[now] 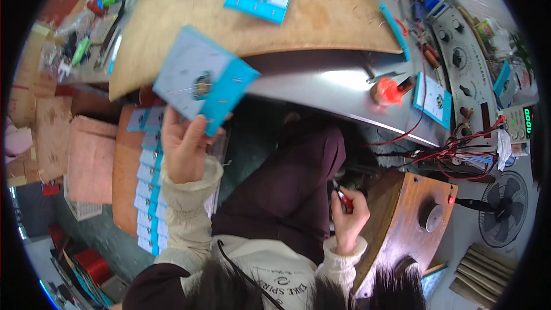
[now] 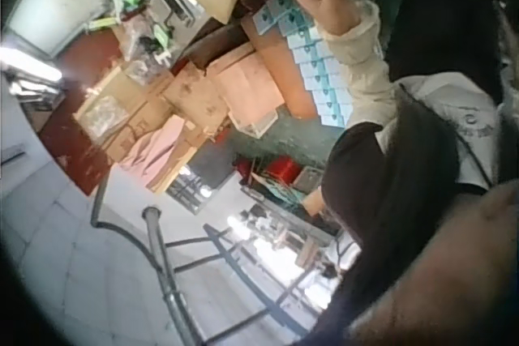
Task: The person tests analog meters by attaching electrical test leads to their terminals, places them against a machine on a wooden bench, and stacks the meters on the worktable.
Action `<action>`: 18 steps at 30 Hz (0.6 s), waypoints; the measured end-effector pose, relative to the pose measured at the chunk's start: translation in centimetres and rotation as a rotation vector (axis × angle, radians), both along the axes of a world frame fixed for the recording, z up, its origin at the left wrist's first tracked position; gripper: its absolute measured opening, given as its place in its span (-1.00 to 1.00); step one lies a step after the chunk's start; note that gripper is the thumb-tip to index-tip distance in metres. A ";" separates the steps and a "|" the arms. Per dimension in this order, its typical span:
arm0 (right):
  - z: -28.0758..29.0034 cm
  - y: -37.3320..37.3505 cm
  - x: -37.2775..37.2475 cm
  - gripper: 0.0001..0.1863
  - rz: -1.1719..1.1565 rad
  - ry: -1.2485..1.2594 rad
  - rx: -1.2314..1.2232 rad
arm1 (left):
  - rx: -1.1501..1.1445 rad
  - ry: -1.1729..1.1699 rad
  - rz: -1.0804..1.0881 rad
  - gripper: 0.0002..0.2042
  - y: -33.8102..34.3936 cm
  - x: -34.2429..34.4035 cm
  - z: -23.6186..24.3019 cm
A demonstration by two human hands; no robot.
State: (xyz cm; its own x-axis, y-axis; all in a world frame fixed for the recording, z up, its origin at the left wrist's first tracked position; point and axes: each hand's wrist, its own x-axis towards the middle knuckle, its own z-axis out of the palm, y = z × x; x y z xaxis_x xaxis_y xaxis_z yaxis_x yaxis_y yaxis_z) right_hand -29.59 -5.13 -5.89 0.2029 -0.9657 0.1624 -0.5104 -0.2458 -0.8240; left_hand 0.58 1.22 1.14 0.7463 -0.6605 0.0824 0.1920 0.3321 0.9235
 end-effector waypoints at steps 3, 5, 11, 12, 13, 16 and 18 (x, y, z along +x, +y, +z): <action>1.9 0.1 2.2 -0.78 0.098 -0.234 -0.060 | 0.046 0.197 -0.281 -0.55 -0.2 -2.9 -0.8; 3.3 0.6 3.8 -0.74 0.208 -0.318 -0.112 | 0.131 0.161 -0.413 -0.51 -0.9 -4.0 -1.4; 4.5 0.5 7.8 -0.75 0.348 -0.218 -0.127 | 0.195 0.100 -0.539 -0.39 -1.5 -5.9 -2.0; 4.4 0.5 8.1 -0.75 0.352 -0.224 -0.154 | 0.195 0.103 -0.538 -0.39 -1.4 -6.0 -2.1; 4.1 0.5 8.3 -0.74 0.352 -0.212 -0.115 | 0.181 0.065 -0.523 -0.39 -1.4 -6.1 -2.1; 3.5 0.9 9.0 -0.72 0.349 -0.208 -0.071 | 0.168 0.094 -0.509 -0.39 -1.2 -5.9 -2.5; 3.2 1.5 9.3 -0.72 0.260 -0.226 -0.042 | 0.145 0.125 -0.539 -0.38 -1.1 -5.5 -3.0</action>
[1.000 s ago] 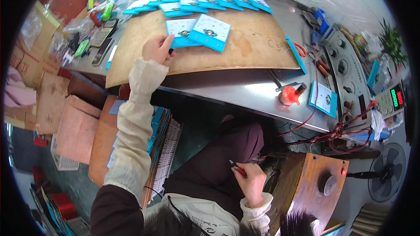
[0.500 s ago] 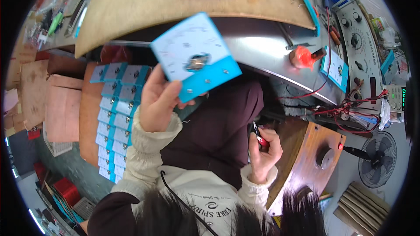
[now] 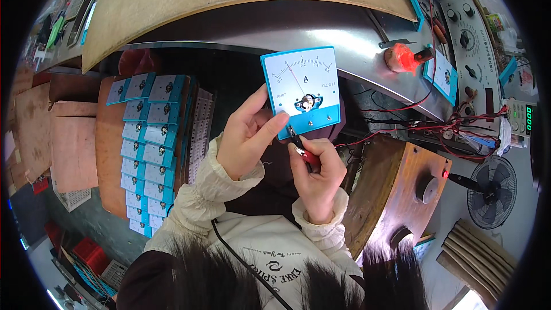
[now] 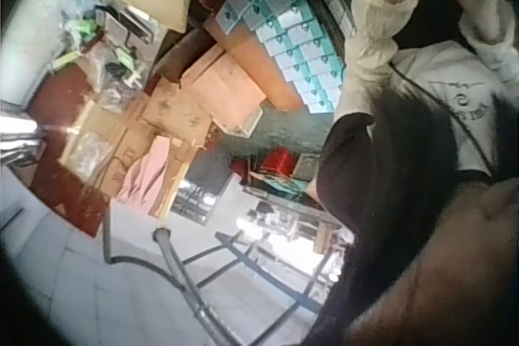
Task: The person tests analog meters by attaching electrical test leads to their terminals, places them against a machine on a wooden bench, and stacks the meters on the worktable.
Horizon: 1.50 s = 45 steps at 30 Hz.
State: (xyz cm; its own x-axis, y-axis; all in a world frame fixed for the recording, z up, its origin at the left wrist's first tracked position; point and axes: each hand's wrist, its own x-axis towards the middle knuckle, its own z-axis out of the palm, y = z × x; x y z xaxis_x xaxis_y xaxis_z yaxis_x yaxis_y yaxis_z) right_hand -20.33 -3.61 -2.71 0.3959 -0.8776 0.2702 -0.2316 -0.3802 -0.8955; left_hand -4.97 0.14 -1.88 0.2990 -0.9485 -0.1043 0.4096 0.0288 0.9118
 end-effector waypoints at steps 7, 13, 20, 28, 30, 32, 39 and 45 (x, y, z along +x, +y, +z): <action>-0.4 0.5 -1.6 -0.64 -0.148 -0.295 0.393 | 0.050 0.061 -0.002 -0.36 0.5 0.9 -1.8; -0.3 -1.4 -2.8 -0.78 -0.052 -0.097 0.034 | 0.064 0.006 -0.014 -0.38 0.4 1.0 -1.7; -0.7 -1.3 -1.3 -0.81 -0.132 -0.015 0.086 | 0.051 -0.033 0.039 -0.39 0.3 -0.6 -1.2; 0.0 -1.6 -2.4 -0.52 -0.205 -0.018 -0.072 | 0.114 -0.041 -0.041 -0.40 -0.3 -1.0 -1.4; 0.5 -1.7 -2.5 -0.15 -0.218 0.101 -0.084 | 0.125 -0.060 -0.050 -0.41 -0.7 -2.0 -1.5; 0.5 -1.6 -2.7 0.17 -0.195 0.234 -0.075 | 0.063 -0.052 -0.108 -0.44 -1.1 -3.5 -1.5; -3.0 0.7 -11.4 0.19 -0.521 0.115 0.111 | 0.072 -0.232 -0.662 -0.39 -2.1 -8.2 -0.6; -4.3 1.5 -30.6 0.06 -1.607 0.450 -0.039 | 0.144 -0.474 -0.579 -0.52 -4.4 -6.3 -2.7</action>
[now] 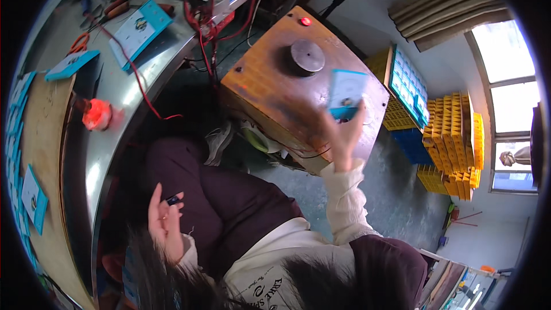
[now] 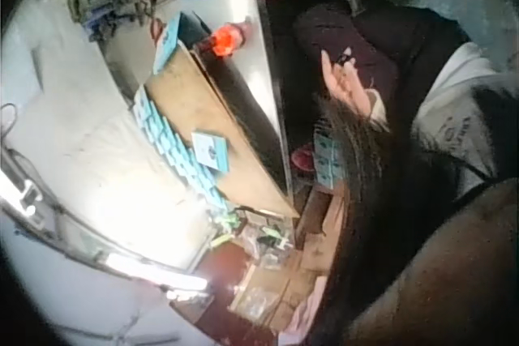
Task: The person tests analog meters by attaching electrical test leads to their terminals, places them against a machine on a wooden bench, and stacks the meters on the worktable.
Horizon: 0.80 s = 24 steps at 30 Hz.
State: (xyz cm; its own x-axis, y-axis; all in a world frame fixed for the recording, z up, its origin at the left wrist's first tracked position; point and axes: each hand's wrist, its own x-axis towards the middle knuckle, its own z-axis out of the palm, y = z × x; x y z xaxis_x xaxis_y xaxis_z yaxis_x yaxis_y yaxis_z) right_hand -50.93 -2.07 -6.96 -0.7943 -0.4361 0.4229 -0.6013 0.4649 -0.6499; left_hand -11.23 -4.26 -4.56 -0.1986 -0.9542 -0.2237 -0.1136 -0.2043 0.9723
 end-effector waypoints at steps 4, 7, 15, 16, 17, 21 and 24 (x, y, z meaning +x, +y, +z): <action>-0.8 1.9 -7.9 0.14 -0.287 0.046 0.159 | 0.018 -0.087 -0.036 -0.51 -1.4 0.9 0.2; -2.0 2.5 -9.1 0.14 -0.239 0.036 0.106 | -0.016 -0.128 -0.063 -0.54 -1.5 1.0 1.1; -2.3 2.3 -8.8 0.15 -0.263 0.073 0.081 | 0.055 -0.046 -0.031 -0.54 -0.8 0.5 -0.5; -2.2 2.3 -8.8 0.15 -0.270 0.072 0.087 | 0.036 -0.036 -0.051 -0.53 -0.8 0.6 -0.9; -2.2 2.3 -8.8 0.15 -0.275 0.072 0.095 | 0.019 -0.019 -0.055 -0.53 -1.0 0.7 -1.1; -2.5 2.3 -8.8 0.15 -0.267 0.072 0.059 | 0.089 -0.034 -0.072 -0.52 -1.4 1.5 -1.3; -2.8 2.2 -8.9 -0.02 -0.283 0.252 0.068 | 0.084 -0.049 -0.064 -0.52 -1.5 1.9 -0.8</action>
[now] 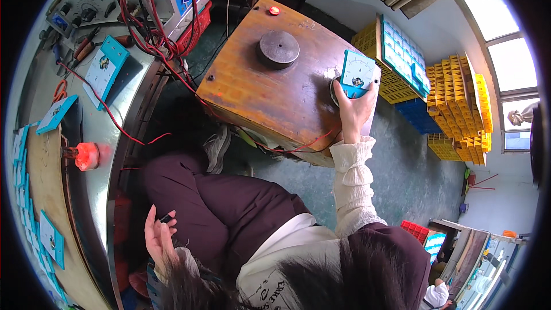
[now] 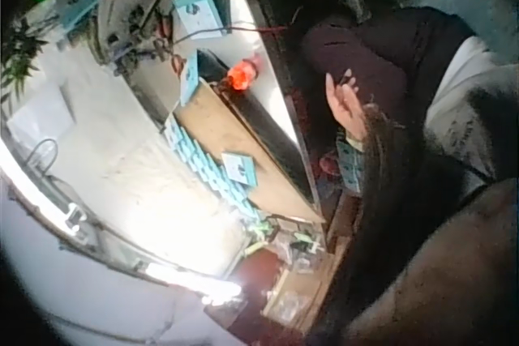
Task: The person tests analog meters by attaching electrical test leads to their terminals, places them against a machine on a wooden bench, and stacks the meters on the worktable.
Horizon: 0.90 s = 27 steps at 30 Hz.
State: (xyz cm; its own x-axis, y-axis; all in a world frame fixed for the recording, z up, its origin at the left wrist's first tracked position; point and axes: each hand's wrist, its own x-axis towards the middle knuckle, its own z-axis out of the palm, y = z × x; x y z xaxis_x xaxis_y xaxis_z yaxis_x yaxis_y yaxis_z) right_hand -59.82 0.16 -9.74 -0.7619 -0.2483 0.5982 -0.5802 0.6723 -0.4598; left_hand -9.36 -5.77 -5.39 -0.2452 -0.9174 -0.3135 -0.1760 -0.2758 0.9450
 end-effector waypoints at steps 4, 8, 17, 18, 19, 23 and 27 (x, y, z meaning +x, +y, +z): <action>-0.2 0.1 -0.1 -0.02 0.002 0.015 -0.001 | -0.020 -0.033 -0.024 -0.52 0.2 -0.2 0.3; -0.1 0.2 -0.3 -0.03 0.023 0.038 0.018 | -0.028 -0.007 -0.028 -0.53 0.5 -0.7 -0.1; 0.7 0.4 -0.1 0.14 0.058 -0.137 0.033 | -0.022 -0.004 -0.040 -0.53 0.4 -0.7 -0.5; 0.7 0.3 0.0 0.14 0.059 -0.140 0.039 | -0.020 -0.004 -0.039 -0.53 0.4 -0.6 -0.5; 0.7 0.3 0.1 0.14 0.059 -0.127 0.035 | -0.017 -0.009 -0.043 -0.53 0.4 -0.6 -0.6; 0.9 0.4 0.1 0.13 0.065 -0.141 0.040 | 0.004 0.006 -0.035 -0.54 0.5 -0.7 -0.9; 0.7 0.6 -0.4 0.01 0.065 -0.006 0.107 | 0.020 0.031 -0.055 -0.55 0.5 -1.3 -0.8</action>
State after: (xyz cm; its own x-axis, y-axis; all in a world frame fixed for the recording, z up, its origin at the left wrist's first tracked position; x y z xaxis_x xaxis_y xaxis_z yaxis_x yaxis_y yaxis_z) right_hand -60.24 0.74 -9.07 -0.7454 -0.3597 0.5612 -0.6219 0.6784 -0.3912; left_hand -10.63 -5.27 -6.18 -0.3053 -0.8957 -0.3232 -0.1623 -0.2855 0.9446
